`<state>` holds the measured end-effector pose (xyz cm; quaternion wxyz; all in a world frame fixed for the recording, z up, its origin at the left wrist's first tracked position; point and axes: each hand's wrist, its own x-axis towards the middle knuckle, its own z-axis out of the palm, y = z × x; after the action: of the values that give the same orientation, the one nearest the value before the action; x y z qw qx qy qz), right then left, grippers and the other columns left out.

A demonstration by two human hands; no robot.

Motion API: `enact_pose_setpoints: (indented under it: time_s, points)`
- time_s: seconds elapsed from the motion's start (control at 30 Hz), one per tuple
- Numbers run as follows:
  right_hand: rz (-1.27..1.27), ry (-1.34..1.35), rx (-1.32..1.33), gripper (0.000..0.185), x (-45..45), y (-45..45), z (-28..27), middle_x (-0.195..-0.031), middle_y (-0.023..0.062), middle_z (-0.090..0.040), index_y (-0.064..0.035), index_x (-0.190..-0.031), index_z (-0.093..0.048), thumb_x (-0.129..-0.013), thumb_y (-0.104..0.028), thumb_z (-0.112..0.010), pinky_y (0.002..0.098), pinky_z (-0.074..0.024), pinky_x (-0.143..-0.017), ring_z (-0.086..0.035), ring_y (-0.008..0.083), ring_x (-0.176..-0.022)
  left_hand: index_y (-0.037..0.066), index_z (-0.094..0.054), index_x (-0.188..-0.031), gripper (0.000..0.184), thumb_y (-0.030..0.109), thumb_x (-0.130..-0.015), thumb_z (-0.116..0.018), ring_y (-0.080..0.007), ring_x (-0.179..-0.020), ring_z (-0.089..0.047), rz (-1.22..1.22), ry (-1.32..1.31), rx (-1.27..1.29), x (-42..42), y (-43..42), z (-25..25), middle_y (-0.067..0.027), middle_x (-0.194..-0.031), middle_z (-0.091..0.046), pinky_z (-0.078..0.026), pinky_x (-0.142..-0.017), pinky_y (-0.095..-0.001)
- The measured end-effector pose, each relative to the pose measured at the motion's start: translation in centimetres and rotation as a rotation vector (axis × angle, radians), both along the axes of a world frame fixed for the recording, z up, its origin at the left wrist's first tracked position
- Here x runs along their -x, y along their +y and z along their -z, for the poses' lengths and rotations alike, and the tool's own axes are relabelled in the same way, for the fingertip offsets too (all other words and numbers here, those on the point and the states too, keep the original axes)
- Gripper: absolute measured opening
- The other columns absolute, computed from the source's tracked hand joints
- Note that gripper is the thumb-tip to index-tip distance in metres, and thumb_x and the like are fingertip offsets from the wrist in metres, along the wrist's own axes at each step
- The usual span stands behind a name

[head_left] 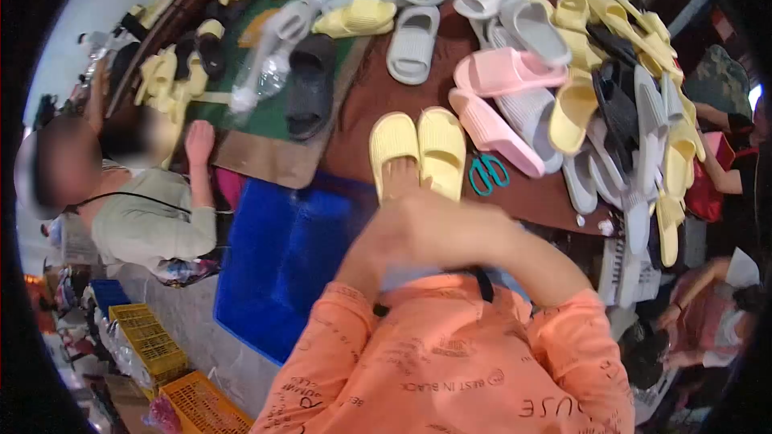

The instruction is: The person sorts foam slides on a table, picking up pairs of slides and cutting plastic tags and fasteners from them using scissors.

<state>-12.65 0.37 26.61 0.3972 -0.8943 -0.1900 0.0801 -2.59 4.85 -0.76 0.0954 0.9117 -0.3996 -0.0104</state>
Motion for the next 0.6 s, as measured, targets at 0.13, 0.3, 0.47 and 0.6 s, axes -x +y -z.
enact_pose_setpoints:
  time_s: [0.13, 0.3, 0.47, 0.6]
  points:
    - [0.994, 0.051, -0.048, 0.012, 1.7, -6.1, 16.0, -0.077, 0.0163, -0.061, -0.0044, -0.083, -0.061, -0.075, -0.014, -0.061, 0.0394, -0.0476, -0.061, -0.061, 0.0295, -0.071, -0.003, -0.026, -0.133, 0.073, 0.051, -0.085, -0.036, -0.035, -0.129, -0.021, 0.049, 0.277, -0.237, -1.2, -0.4, -2.9, -0.0193, -0.138, -0.027, -0.008, -0.106, -0.0503]
    - [1.024, -0.162, 0.0, 0.009, 4.5, -4.6, 22.3, -0.068, 0.0097, -0.057, -0.0057, -0.08, -0.063, -0.072, -0.006, -0.061, 0.0367, -0.0445, -0.06, -0.056, 0.0264, -0.066, -0.004, -0.022, -0.135, 0.078, 0.055, -0.085, -0.033, -0.0348, -0.132, -0.014, 0.061, 0.318, -0.355, -1.8, -0.8, -3.2, -0.0202, -0.141, -0.021, -0.004, -0.106, -0.0489]
    - [1.026, -0.265, 0.101, 0.011, 4.5, -3.1, 24.4, -0.073, 0.0052, -0.053, -0.0094, -0.078, -0.064, -0.067, -0.008, -0.067, 0.0348, -0.0392, -0.068, -0.053, 0.023, -0.075, -0.004, -0.025, -0.134, 0.078, 0.055, -0.084, -0.036, -0.0353, -0.131, -0.015, 0.062, 0.272, -0.323, -1.8, -0.6, -2.4, -0.0201, -0.14, -0.023, -0.004, -0.106, -0.0494]
    - [1.064, -0.337, 0.125, 0.011, 4.4, -2.8, 24.8, -0.072, 0.0042, -0.052, -0.0102, -0.077, -0.065, -0.066, -0.009, -0.068, 0.0345, -0.0379, -0.065, -0.052, 0.0225, -0.074, -0.005, -0.025, -0.133, 0.079, 0.056, -0.084, -0.036, -0.0356, -0.131, -0.016, 0.066, 0.284, -0.316, -1.9, -0.7, -2.4, -0.0215, -0.138, -0.025, -0.005, -0.106, -0.0499]
